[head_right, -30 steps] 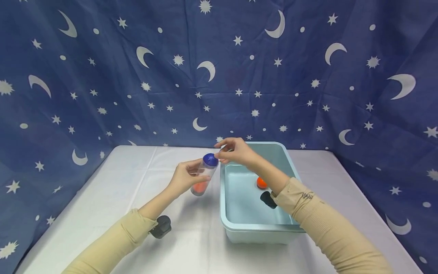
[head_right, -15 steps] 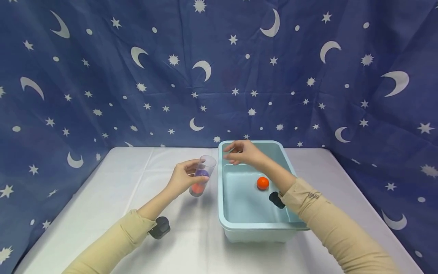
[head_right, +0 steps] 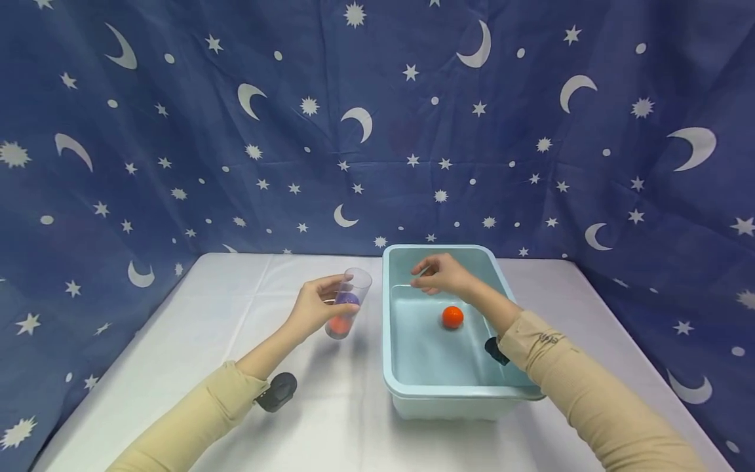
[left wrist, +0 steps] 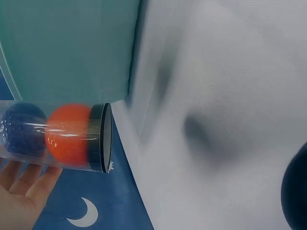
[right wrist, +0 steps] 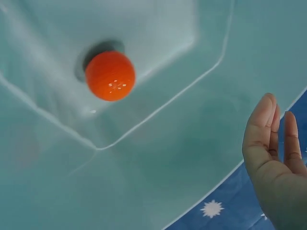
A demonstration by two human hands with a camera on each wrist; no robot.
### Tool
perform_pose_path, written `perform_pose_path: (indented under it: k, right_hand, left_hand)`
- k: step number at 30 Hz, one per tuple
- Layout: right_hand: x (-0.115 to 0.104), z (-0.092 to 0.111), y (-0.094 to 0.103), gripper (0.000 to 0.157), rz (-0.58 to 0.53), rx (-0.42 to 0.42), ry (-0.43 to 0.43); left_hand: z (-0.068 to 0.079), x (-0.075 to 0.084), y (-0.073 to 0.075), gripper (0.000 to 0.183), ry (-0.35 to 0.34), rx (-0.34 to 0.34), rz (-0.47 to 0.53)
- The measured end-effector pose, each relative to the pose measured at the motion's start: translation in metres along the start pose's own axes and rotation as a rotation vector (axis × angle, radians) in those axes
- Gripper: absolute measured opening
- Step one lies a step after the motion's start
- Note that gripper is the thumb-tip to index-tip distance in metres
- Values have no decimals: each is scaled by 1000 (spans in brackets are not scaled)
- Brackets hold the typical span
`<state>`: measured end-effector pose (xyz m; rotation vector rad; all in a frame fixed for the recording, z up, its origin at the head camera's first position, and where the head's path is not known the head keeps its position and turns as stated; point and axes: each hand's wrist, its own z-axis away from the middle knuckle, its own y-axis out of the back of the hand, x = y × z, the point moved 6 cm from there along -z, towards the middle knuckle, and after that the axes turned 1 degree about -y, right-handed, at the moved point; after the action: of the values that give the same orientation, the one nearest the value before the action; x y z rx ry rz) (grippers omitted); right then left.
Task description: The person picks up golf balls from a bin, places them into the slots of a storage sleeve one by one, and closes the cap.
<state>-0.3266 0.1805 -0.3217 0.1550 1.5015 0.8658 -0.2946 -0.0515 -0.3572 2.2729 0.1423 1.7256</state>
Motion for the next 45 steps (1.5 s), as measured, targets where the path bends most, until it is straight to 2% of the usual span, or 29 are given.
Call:
perform_pose_path:
  k: [8, 17, 29, 36, 41, 45]
  right_hand:
    - [22, -5, 5, 40, 71, 15, -62]
    - [33, -11, 6, 36, 192, 45, -106]
    - [57, -16, 4, 31, 327, 118, -248]
    - [76, -14, 8, 30, 332, 147, -344]
    - [84, -13, 10, 26, 342, 142, -427]
    - [90, -14, 7, 21, 323, 124, -456]
  left_hand:
    - [2, -6, 4, 54, 5, 5, -7]
    - [1, 0, 11, 55, -2, 13, -40]
    - [2, -1, 13, 55, 18, 20, -29]
    - [2, -5, 12, 55, 13, 15, -37]
    - [1, -4, 11, 55, 17, 10, -24]
    - [0, -3, 10, 55, 23, 8, -12]
